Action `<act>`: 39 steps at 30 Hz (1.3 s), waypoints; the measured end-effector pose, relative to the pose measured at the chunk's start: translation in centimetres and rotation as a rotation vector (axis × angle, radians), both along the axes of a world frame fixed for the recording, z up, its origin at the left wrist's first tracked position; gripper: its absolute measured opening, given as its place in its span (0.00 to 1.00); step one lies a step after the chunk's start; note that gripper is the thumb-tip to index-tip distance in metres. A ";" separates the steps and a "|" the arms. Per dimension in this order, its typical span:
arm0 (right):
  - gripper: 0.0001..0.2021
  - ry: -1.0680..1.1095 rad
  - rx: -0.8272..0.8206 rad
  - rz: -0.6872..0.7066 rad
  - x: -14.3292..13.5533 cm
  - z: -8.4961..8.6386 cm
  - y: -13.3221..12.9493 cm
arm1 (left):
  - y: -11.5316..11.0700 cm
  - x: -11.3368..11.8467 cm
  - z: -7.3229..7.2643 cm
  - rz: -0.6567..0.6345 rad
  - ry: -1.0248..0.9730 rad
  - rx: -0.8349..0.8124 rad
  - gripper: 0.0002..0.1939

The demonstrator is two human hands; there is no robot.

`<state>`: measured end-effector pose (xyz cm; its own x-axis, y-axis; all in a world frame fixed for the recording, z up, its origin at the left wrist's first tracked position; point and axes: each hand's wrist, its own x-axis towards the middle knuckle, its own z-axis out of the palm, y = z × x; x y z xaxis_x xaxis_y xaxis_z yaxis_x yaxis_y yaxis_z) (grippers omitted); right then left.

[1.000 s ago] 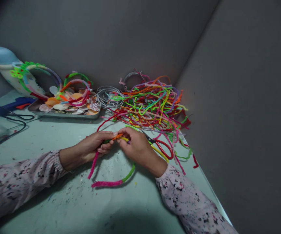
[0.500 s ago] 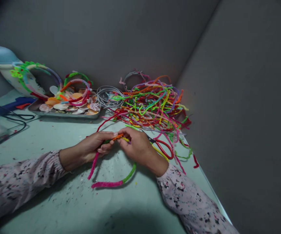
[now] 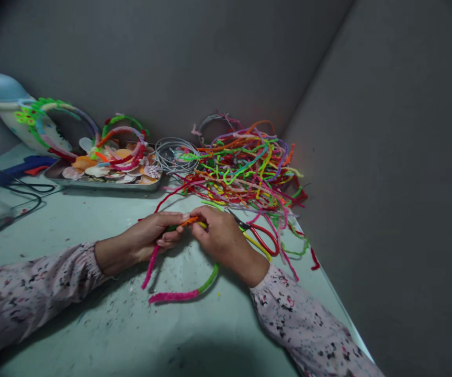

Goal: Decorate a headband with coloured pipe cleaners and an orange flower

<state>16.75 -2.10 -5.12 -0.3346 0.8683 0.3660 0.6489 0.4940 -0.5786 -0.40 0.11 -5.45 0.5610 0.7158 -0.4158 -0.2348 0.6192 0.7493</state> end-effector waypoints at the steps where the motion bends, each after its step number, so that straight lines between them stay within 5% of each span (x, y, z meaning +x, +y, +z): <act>1: 0.13 -0.007 0.012 0.000 0.0 0.0 0.0 | 0.0 0.0 0.0 0.002 -0.001 0.001 0.08; 39: 0.10 -0.099 0.054 0.017 0.1 0.3 -0.2 | 0.0 0.0 0.1 0.006 -0.020 -0.062 0.09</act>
<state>16.89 -2.26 -4.84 -0.3859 0.8421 0.3768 0.6927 0.5343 -0.4845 -0.37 0.07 -5.35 0.5659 0.6919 -0.4482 -0.2532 0.6633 0.7042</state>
